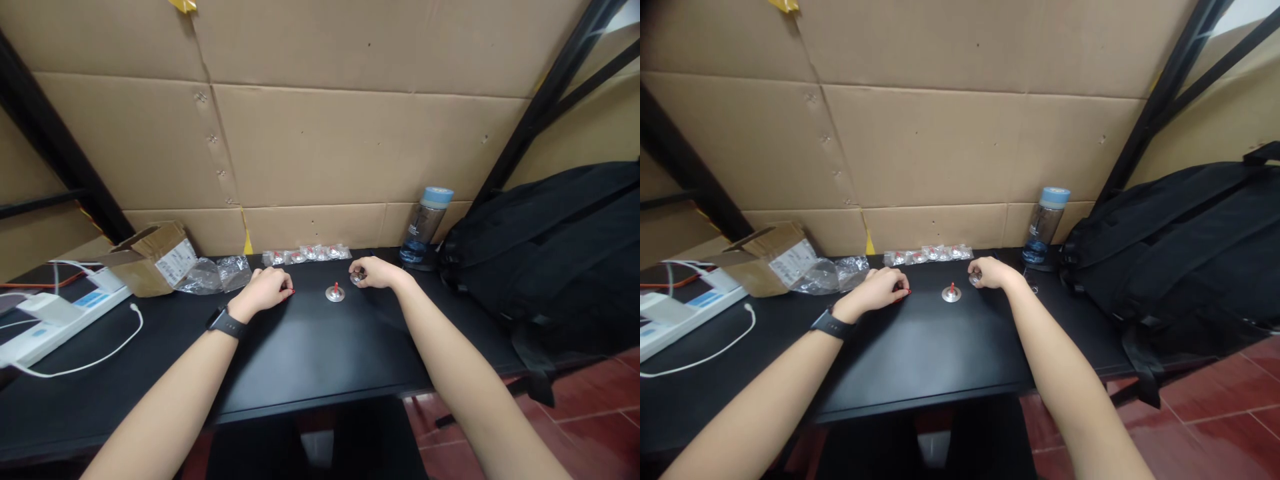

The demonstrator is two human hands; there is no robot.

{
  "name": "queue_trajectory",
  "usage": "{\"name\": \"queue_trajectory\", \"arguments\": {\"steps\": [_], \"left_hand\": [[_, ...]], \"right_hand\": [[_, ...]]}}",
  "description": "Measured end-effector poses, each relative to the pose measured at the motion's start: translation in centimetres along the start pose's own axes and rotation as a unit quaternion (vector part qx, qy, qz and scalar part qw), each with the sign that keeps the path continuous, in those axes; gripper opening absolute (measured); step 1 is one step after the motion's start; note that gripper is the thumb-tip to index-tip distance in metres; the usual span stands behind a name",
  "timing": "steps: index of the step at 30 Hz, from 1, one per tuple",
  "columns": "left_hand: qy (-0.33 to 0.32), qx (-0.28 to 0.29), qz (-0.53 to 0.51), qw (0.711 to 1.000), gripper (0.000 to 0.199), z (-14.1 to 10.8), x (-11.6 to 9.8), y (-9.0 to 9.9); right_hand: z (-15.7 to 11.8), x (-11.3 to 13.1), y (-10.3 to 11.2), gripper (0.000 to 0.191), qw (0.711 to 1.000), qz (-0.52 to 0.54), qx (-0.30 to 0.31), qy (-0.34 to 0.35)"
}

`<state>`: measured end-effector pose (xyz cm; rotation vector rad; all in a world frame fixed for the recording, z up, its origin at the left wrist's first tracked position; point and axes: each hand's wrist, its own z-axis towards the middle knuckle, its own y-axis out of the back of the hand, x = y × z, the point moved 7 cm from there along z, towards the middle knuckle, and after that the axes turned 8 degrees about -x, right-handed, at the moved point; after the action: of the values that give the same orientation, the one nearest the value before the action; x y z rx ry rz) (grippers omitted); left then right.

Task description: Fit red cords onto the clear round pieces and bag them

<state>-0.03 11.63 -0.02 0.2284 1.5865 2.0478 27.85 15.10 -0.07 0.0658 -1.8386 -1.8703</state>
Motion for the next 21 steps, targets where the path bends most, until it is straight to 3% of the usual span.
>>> {"name": "queue_trajectory", "arguments": {"steps": [4, 11, 15, 21], "left_hand": [[0.003, -0.014, -0.019, 1.000, 0.013, 0.2, -0.1, 0.3], [0.014, -0.108, -0.089, 0.990, 0.017, 0.3, -1.3, 2.5], [-0.003, -0.124, -0.176, 0.977, 0.024, 0.3, -2.6, 2.9], [0.039, -0.196, -0.309, 0.930, 0.027, 0.4, -2.7, 3.1]], "right_hand": [[0.1, -0.3, 0.1, 0.036, 1.000, 0.006, -0.010, 0.003], [0.0, 0.4, 1.2, 0.044, 0.992, 0.105, -0.071, 0.020], [-0.5, 3.6, 2.4, 0.049, 0.960, 0.232, -0.143, 0.068], [-1.5, 9.4, 2.3, 0.047, 0.888, 0.391, -0.183, 0.155]]}}
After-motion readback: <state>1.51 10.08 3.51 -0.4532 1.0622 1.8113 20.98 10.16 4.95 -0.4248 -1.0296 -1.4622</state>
